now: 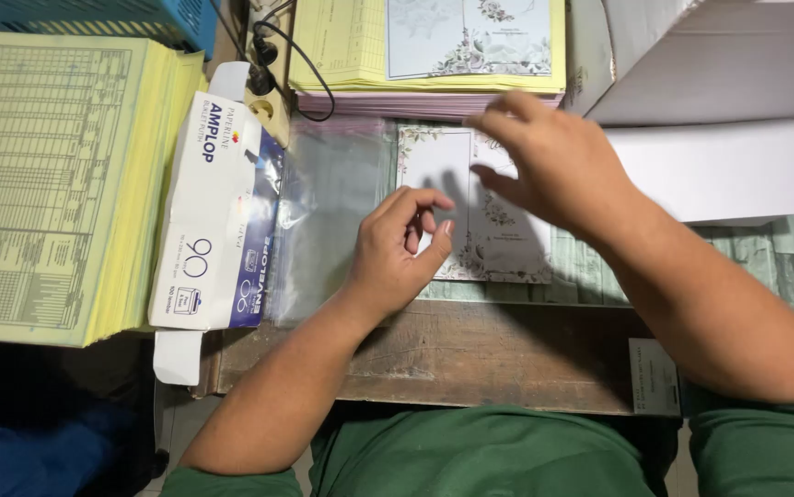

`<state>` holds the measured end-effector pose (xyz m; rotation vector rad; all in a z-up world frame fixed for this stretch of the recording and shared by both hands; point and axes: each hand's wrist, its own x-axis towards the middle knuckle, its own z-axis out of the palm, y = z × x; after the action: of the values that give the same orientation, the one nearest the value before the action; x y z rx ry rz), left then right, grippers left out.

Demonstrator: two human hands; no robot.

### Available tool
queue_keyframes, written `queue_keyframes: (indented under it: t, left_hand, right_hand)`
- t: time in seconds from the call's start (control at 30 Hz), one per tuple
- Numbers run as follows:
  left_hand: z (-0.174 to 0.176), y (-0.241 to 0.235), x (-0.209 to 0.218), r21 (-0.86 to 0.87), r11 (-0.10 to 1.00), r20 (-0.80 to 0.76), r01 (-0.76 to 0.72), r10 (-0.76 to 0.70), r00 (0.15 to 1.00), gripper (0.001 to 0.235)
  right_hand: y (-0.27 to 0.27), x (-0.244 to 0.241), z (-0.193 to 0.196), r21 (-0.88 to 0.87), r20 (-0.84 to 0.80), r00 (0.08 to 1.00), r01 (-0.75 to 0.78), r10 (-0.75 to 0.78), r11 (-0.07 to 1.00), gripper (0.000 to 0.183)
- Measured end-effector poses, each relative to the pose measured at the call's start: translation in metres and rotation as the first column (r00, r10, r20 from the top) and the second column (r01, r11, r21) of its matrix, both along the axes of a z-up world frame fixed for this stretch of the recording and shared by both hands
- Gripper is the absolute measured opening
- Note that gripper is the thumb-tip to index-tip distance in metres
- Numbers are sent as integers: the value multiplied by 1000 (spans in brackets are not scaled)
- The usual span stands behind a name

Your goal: Folding and stacking printed invitation cards on a workbench

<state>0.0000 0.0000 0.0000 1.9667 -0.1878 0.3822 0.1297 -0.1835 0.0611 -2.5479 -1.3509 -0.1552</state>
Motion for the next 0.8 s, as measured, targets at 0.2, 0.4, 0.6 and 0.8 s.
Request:
queue_keyframes:
  t: [0.2,0.4,0.6,0.8]
  left_hand:
    - [0,-11,-5,309,927,77,213,-248,966,7]
    - [4,-11,-6,360,892,83,274,-323,943,3]
    - [-4,-9,-2,364,889,45,278,-315,948,1]
    - [-6,-11,1,348,891,39,293,-326,945,3]
  right_hand:
    - [-82,-55,5,-190,-296,951,27,-83,981,54]
    - [-213,-68,-12,-12,-96,810,580,-578,814,42]
    - [-316,-95,-71,-11,-233,274,959,-933,284,74]
    - [-318,-124,-92,121,-136,412,910,-901,398,70]
